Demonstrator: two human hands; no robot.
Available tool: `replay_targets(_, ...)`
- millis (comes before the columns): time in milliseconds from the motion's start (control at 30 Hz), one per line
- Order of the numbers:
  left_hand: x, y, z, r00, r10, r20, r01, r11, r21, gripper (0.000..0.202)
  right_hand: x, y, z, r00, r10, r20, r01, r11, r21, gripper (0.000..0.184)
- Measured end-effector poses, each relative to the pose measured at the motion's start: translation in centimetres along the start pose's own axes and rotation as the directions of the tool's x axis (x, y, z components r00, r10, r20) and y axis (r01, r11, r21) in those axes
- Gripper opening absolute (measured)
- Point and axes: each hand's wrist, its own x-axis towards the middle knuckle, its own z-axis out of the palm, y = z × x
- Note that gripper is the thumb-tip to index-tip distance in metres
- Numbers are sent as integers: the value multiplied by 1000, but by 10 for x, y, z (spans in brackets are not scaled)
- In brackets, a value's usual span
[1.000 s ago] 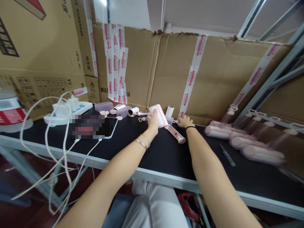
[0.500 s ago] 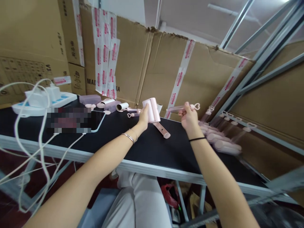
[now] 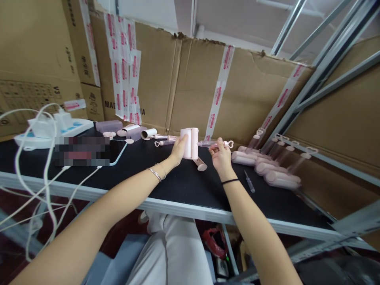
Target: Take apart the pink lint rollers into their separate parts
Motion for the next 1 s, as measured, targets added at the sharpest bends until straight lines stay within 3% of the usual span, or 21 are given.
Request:
replay_targets(400,-4,2,-2,998,13,-68,-14,1000,-8,45,-4,0,-1,995,-68,75,72,996,-54,43)
replay_targets(833,-10,4,4,995,98,-33,-97,995,26,40,-9,-7,-1,992,-75,103,83,993,-82,36)
replay_targets(1000,-10,1,5,996,65,-57,-63,997,49,40,-8,-5,0,990,-111,86,119,989,-93,35)
